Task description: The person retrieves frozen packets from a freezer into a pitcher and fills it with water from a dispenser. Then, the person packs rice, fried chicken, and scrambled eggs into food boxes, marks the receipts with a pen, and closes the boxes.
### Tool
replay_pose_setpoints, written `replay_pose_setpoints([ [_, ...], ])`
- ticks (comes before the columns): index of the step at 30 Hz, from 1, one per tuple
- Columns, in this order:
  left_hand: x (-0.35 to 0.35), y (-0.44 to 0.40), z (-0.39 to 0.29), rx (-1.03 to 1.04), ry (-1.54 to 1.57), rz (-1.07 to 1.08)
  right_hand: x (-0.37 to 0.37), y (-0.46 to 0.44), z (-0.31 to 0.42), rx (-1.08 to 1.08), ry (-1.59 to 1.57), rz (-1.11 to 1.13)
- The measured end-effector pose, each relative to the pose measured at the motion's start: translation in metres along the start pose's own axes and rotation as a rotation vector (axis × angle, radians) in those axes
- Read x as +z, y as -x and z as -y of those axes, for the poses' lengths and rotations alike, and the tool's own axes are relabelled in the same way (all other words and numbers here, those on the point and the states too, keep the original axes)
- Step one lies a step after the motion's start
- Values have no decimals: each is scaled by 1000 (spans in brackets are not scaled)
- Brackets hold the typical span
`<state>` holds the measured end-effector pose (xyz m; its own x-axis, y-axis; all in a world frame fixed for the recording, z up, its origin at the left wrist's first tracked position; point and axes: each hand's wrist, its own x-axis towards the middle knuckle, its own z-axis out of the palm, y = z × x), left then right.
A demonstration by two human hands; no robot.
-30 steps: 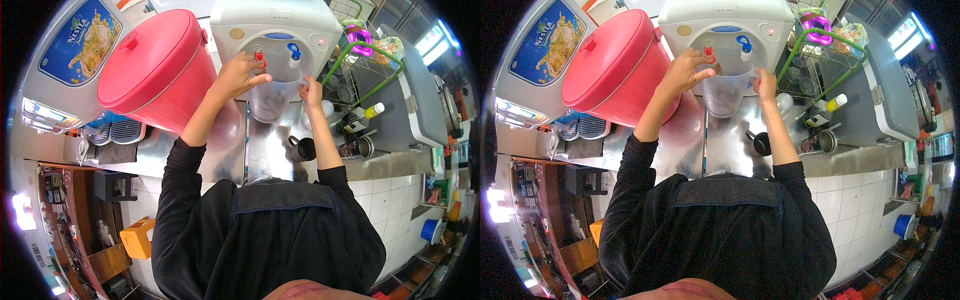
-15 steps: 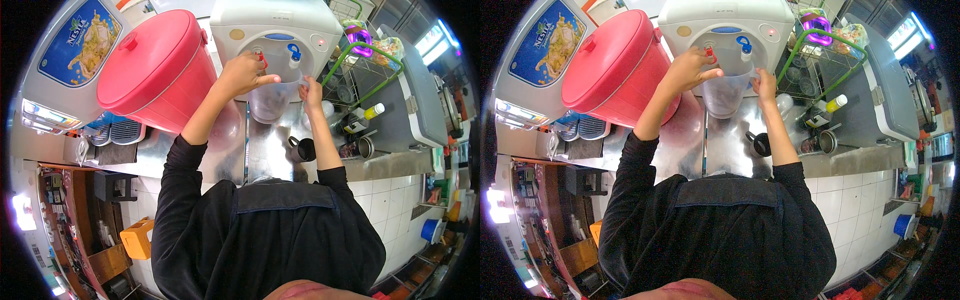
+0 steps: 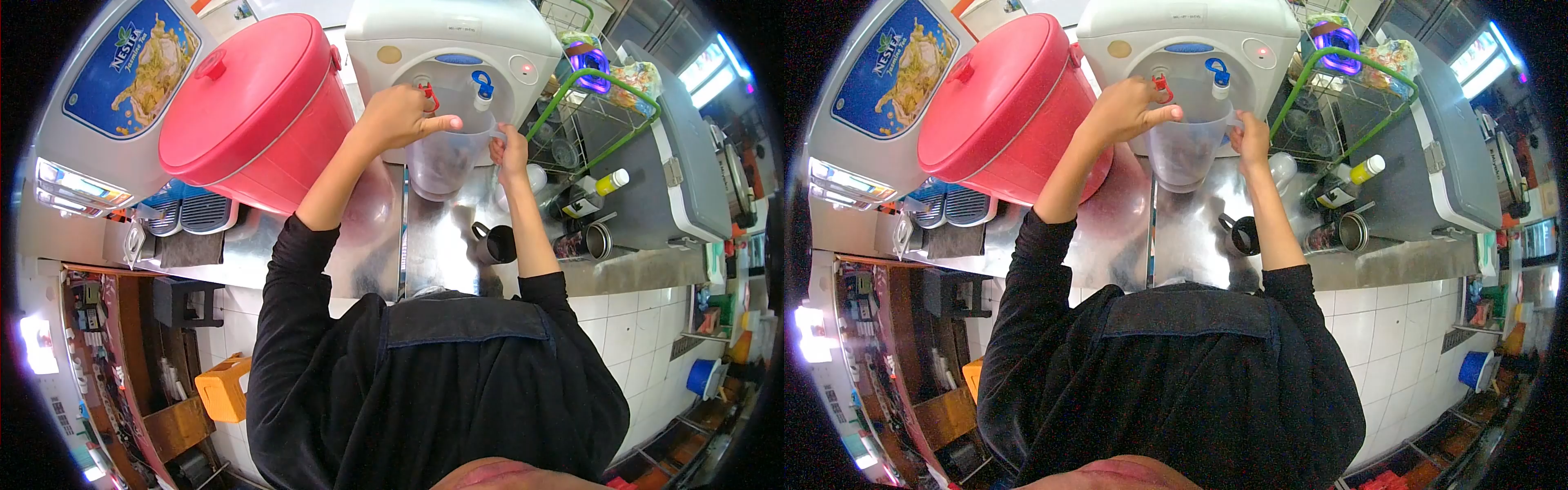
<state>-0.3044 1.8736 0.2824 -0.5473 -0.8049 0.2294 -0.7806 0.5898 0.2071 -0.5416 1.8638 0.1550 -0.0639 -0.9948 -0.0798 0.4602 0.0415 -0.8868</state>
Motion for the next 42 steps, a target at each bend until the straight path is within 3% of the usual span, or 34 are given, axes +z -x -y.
replay_pose_setpoints([
  [6, 1, -2, 4, -48, 80, 54, 1, 2, 2, -28, 28, 44],
  [9, 11, -5, 11, 0, 207, -103, 0, 1, 2, -27, 35, 63],
  [12, 1, -3, 8, -41, 197, 47, 1, 1, 1, -34, 22, 40],
  [33, -2, -4, 6, -56, 286, -19, 3, 4, 4, -8, 19, 57],
  [42, -14, 0, -4, -114, 228, 53, -4, 10, 3, -103, 72, -38],
])
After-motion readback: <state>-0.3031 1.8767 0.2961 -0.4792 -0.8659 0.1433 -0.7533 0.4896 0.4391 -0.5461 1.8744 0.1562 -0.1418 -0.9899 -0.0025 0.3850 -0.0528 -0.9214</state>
